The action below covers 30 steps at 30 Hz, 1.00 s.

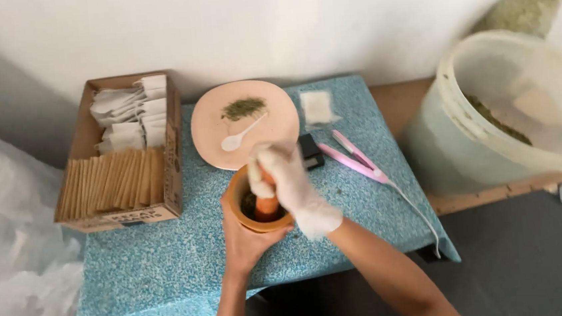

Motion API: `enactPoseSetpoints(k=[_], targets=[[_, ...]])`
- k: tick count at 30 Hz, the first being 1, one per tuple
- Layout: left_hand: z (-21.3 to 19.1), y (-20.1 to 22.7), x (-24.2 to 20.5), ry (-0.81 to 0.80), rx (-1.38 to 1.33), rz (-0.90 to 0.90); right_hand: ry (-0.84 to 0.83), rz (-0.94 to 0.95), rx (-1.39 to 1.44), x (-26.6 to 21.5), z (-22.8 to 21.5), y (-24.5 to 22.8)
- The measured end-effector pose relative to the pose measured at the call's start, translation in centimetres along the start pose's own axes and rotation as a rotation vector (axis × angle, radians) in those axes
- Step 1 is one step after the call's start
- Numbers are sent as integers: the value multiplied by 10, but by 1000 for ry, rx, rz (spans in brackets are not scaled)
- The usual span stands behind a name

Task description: Transferring dried tea leaves from a large container into a mortar and grinding them with a pestle.

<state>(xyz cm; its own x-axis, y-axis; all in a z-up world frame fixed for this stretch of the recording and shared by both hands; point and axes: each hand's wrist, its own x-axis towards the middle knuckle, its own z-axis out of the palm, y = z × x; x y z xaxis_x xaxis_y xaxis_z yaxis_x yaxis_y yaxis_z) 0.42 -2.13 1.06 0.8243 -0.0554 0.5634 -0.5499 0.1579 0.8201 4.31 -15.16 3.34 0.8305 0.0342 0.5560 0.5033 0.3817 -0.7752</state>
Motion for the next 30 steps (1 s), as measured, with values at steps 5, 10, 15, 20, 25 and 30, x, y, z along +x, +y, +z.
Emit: enactPoseSetpoints(k=[5, 10, 15, 20, 25, 30], targets=[[-8, -16, -15, 6, -70, -34, -59, 75, 61, -6, 35, 1], [-13, -2, -17, 6, -75, -83, 93, 93, 65, -6, -8, 13], [-22, -23, -31, 28, -100, -110, 69, 132, 9, 8, -8, -15], [-13, -24, -42, 90, 73, -164, 115, 95, 95, -3, -8, -8], [-12, -11, -22, 72, -32, -186, 119, 41, -75, 11, 0, -21], [-10, -18, -34, 89, -57, -160, 72, 106, -4, -9, 0, 20]])
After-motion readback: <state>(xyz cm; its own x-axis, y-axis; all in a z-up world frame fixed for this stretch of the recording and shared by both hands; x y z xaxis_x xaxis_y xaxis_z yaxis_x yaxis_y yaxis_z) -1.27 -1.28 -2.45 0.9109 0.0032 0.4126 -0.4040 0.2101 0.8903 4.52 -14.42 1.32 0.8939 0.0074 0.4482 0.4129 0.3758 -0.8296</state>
